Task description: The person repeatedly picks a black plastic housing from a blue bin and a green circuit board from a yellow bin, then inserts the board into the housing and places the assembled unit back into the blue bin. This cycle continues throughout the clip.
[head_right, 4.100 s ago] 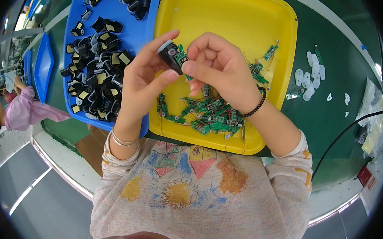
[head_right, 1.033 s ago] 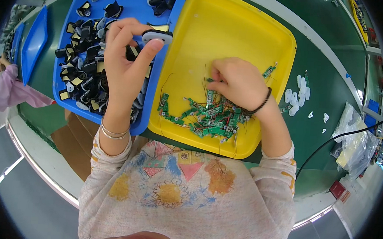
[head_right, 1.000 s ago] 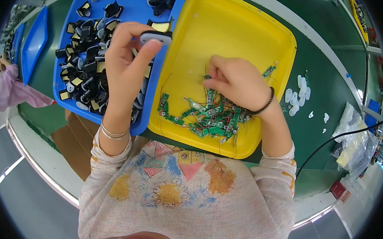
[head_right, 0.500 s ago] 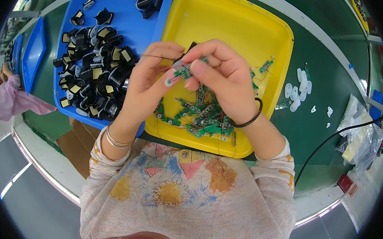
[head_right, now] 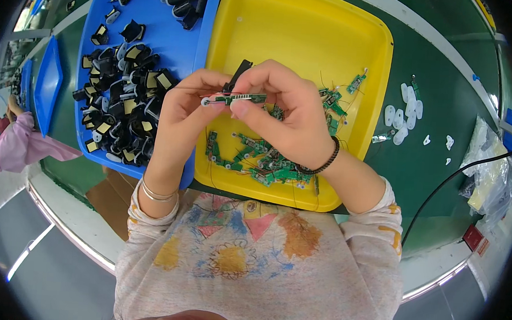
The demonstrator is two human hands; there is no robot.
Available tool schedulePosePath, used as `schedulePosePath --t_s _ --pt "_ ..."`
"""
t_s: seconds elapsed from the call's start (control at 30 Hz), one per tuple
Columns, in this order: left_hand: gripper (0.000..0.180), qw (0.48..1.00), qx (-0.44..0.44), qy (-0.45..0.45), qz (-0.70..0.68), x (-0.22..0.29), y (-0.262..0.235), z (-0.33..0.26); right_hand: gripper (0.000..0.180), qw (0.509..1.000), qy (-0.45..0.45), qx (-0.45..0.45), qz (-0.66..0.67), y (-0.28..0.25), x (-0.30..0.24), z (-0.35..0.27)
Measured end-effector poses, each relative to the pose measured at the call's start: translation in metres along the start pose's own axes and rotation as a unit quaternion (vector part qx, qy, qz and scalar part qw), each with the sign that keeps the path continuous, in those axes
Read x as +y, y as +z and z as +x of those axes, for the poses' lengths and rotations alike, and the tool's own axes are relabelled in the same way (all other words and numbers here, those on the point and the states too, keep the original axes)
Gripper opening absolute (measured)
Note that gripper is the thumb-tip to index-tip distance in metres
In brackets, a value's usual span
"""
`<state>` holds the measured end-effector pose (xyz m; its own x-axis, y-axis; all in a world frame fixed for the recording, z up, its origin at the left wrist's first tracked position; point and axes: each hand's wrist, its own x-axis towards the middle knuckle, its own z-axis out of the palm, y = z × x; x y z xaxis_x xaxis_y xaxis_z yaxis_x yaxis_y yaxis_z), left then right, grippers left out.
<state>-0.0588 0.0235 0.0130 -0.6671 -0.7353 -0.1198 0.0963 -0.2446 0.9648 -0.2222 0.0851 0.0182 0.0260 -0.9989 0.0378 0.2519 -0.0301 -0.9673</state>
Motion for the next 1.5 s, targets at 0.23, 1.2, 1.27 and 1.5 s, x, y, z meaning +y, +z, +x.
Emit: schedulePosePath --t_s 0.23,1.2,1.27,1.5 --pt "0.022 0.995 0.071 0.043 -0.054 -0.001 0.008 -0.001 0.014 0.974 -0.127 0.101 -0.156 0.000 0.003 0.000" --pt "0.021 0.991 0.058 0.099 -0.075 0.000 0.008 -0.004 0.012 0.921 -0.253 0.091 -0.281 0.003 0.007 0.003" --pt "0.021 0.991 0.061 0.094 -0.070 0.001 0.008 -0.004 0.012 0.933 -0.229 0.083 -0.263 0.003 0.007 0.002" --pt "0.020 0.990 0.058 0.114 -0.053 0.004 0.013 -0.003 0.012 0.997 -0.027 0.066 0.006 0.006 0.004 -0.001"
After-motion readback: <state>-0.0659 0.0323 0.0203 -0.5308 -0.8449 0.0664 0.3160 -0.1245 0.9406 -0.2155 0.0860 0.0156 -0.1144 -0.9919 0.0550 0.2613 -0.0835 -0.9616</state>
